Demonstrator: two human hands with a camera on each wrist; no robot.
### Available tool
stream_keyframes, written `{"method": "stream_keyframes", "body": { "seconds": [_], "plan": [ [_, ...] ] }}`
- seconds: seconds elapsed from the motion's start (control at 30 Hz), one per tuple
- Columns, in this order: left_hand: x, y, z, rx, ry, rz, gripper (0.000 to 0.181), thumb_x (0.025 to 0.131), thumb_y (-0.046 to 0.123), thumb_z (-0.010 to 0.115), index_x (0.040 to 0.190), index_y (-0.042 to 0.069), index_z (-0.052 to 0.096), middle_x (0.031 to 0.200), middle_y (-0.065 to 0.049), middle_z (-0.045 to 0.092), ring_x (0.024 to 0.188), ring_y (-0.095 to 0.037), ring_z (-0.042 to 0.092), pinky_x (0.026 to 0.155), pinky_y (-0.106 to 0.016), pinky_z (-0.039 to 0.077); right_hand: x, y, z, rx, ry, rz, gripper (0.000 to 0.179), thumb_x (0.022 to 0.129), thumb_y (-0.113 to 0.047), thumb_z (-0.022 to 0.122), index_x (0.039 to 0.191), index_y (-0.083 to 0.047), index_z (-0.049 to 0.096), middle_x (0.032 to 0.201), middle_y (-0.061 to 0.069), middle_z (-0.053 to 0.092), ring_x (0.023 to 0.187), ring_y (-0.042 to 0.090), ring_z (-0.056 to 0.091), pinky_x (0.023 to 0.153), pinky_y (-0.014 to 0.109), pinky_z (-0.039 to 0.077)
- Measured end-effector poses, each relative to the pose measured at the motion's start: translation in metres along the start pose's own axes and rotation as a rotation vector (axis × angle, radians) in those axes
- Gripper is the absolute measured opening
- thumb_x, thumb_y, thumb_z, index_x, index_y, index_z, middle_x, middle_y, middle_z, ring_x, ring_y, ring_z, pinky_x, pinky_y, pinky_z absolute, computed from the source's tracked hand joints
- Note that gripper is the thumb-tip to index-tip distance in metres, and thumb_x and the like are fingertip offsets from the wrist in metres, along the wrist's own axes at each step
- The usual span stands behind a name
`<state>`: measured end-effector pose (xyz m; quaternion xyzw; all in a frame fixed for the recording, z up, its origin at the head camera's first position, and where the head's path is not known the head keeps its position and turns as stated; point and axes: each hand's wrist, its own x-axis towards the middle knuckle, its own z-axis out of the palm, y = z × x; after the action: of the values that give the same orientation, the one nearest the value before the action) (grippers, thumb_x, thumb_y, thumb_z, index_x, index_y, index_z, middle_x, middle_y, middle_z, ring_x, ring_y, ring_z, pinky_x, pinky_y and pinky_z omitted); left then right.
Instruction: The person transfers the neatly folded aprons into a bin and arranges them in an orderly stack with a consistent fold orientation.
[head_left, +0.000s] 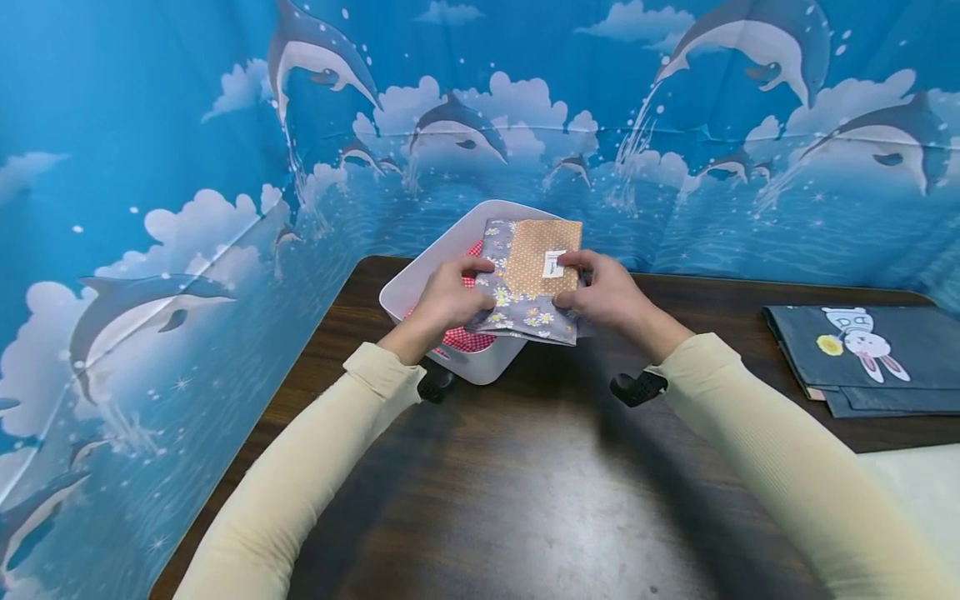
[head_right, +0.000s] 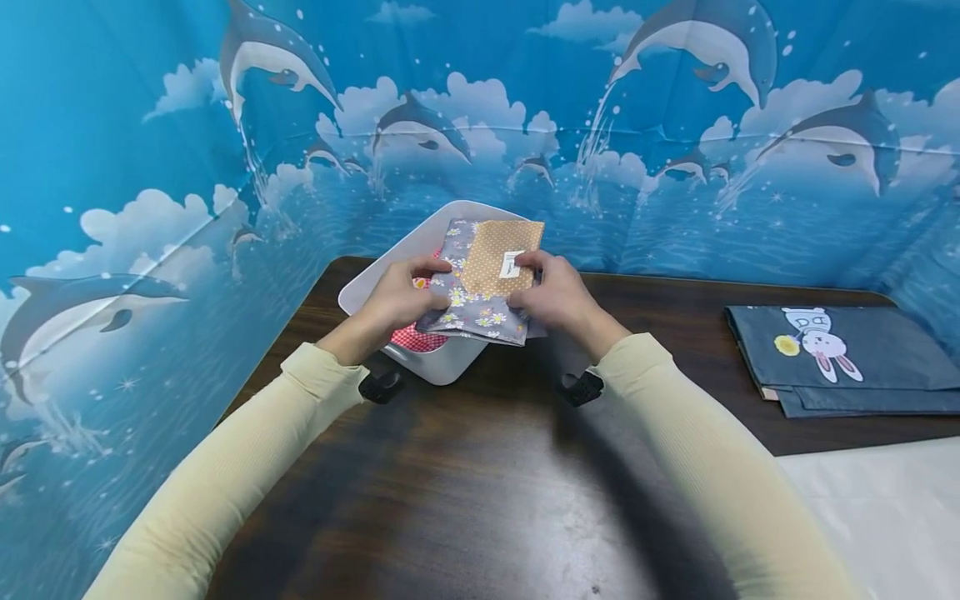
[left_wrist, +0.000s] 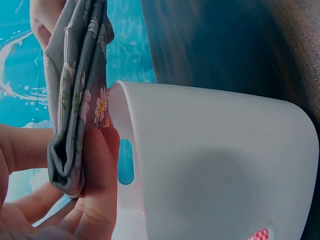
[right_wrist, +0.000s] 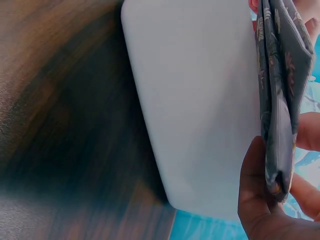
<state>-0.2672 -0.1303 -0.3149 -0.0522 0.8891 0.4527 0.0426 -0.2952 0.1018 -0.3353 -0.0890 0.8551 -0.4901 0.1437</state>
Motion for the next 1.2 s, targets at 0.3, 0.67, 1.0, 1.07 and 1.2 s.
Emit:
{"method": "stream_keyframes", "body": {
  "seconds": [0.3,0.67,1.0,1.07,1.2],
  "plan": [
    [0.001,0.000,-0.001,-0.046,-0.003,0.019,0.069,0.082,-0.012,0.060,0.147,0.010,0.063,0.148,-0.015,0.060,0.121,-0.029,0.052,0.083,-0.032,0.048,-0.013,0.004,0.009,0.106,0.044,0.032,0.060,0.091,-0.016,0.082,0.143,-0.007,0.052,0.152,0.018,0.050,0.130,0.034,0.052,0.109,0.046,0.050],
    [0.007,-0.010,-0.008,-0.136,-0.037,0.021,0.068,0.080,-0.013,0.054,0.141,0.013,0.068,0.148,-0.012,0.063,0.113,-0.027,0.056,0.067,-0.027,0.049,-0.022,0.010,0.020,0.155,0.068,0.044,0.050,0.095,-0.023,0.080,0.137,-0.009,0.056,0.140,0.018,0.052,0.120,0.030,0.052,0.095,0.039,0.051],
    [0.007,-0.014,-0.011,-0.203,-0.074,-0.022,0.063,0.086,-0.011,0.054,0.142,0.013,0.067,0.151,-0.010,0.063,0.122,-0.027,0.056,0.081,-0.031,0.051,-0.008,0.010,0.004,0.390,-0.040,0.101,0.073,0.104,-0.016,0.066,0.169,-0.021,0.034,0.167,0.018,0.036,0.140,0.035,0.053,0.116,0.056,0.051],
    [0.008,-0.014,-0.011,-0.192,-0.067,-0.031,0.061,0.088,-0.009,0.054,0.143,0.014,0.067,0.153,-0.010,0.062,0.126,-0.027,0.055,0.087,-0.032,0.050,-0.006,0.010,0.003,0.404,-0.043,0.108,0.074,0.102,-0.009,0.067,0.168,-0.018,0.035,0.165,0.019,0.037,0.139,0.035,0.054,0.115,0.054,0.052],
    [0.009,-0.013,-0.012,-0.154,-0.020,-0.029,0.057,0.088,-0.004,0.059,0.142,0.014,0.068,0.149,-0.012,0.063,0.128,-0.028,0.055,0.094,-0.035,0.049,-0.006,0.009,0.004,0.396,-0.008,0.099,0.076,0.096,0.001,0.070,0.165,-0.013,0.041,0.161,0.019,0.040,0.134,0.032,0.053,0.110,0.050,0.056]
  ]
}}
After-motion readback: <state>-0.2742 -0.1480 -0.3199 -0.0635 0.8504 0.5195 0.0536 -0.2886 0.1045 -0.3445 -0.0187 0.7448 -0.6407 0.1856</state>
